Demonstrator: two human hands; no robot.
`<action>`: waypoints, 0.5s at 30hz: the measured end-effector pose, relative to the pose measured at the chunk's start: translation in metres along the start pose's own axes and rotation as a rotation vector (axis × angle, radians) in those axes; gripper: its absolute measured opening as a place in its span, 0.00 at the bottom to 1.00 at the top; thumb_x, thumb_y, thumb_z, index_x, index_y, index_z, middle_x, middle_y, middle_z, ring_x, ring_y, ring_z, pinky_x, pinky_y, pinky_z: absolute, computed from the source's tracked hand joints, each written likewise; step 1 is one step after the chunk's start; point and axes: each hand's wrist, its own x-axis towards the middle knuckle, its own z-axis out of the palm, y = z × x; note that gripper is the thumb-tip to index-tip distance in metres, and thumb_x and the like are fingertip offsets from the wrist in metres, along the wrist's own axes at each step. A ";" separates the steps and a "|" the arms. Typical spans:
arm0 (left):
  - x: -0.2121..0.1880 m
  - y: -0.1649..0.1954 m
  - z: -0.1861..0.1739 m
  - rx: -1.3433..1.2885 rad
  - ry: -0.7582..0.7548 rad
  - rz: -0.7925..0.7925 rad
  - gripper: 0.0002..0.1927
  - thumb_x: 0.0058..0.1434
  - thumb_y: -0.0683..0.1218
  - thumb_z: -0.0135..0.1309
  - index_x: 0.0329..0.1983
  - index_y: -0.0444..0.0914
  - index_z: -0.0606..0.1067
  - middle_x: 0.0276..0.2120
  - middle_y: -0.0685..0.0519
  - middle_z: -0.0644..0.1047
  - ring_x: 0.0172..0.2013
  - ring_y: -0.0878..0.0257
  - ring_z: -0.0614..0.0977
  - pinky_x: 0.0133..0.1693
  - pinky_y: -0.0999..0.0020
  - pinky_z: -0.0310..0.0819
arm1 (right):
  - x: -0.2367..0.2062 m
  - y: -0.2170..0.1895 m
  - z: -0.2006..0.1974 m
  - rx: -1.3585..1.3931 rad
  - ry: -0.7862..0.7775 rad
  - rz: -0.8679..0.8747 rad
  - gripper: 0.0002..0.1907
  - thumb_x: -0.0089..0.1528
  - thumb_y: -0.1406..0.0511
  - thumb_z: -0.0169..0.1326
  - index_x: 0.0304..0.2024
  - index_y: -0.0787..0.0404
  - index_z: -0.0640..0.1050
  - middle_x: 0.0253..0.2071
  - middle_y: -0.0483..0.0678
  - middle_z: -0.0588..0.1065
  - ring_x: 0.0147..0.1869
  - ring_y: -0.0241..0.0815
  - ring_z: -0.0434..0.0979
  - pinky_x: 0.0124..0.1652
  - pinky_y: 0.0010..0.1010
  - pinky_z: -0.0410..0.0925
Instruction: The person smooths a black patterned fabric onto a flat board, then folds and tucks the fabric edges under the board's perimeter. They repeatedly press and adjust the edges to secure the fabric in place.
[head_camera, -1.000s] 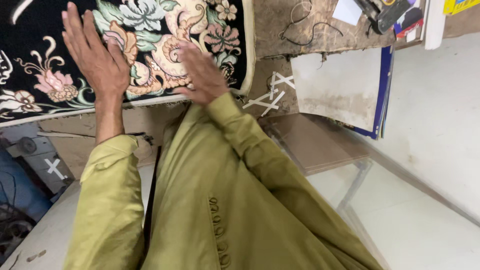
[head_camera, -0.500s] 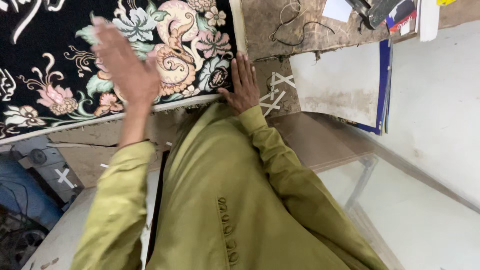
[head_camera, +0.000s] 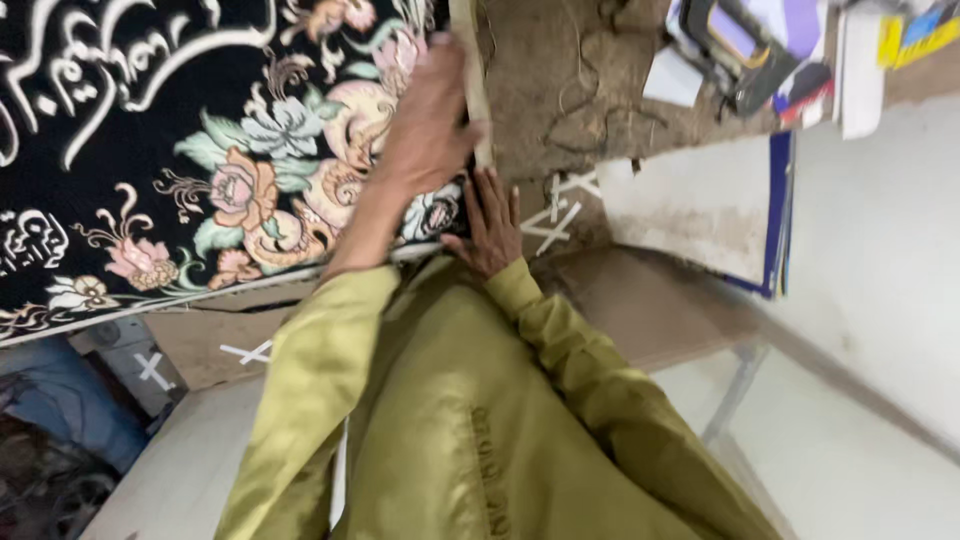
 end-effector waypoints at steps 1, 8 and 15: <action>-0.009 -0.015 -0.022 -0.102 0.042 -0.251 0.42 0.64 0.51 0.58 0.74 0.30 0.53 0.72 0.37 0.54 0.73 0.48 0.57 0.75 0.55 0.49 | 0.005 -0.004 -0.001 -0.060 0.022 -0.039 0.46 0.69 0.39 0.44 0.76 0.64 0.59 0.80 0.54 0.51 0.84 0.53 0.45 0.77 0.54 0.41; -0.097 -0.160 -0.121 0.622 0.476 -0.703 0.46 0.80 0.59 0.43 0.80 0.24 0.36 0.80 0.35 0.37 0.80 0.47 0.37 0.79 0.54 0.26 | 0.063 -0.035 -0.004 0.101 -0.156 -0.158 0.44 0.70 0.42 0.43 0.76 0.66 0.56 0.80 0.56 0.50 0.84 0.53 0.45 0.77 0.47 0.44; 0.017 -0.061 -0.014 0.223 0.276 -0.451 0.55 0.71 0.56 0.61 0.80 0.26 0.37 0.79 0.37 0.34 0.78 0.46 0.33 0.78 0.52 0.24 | 0.054 -0.035 0.002 0.107 -0.158 -0.156 0.42 0.70 0.46 0.51 0.75 0.65 0.60 0.78 0.56 0.56 0.82 0.53 0.53 0.75 0.46 0.50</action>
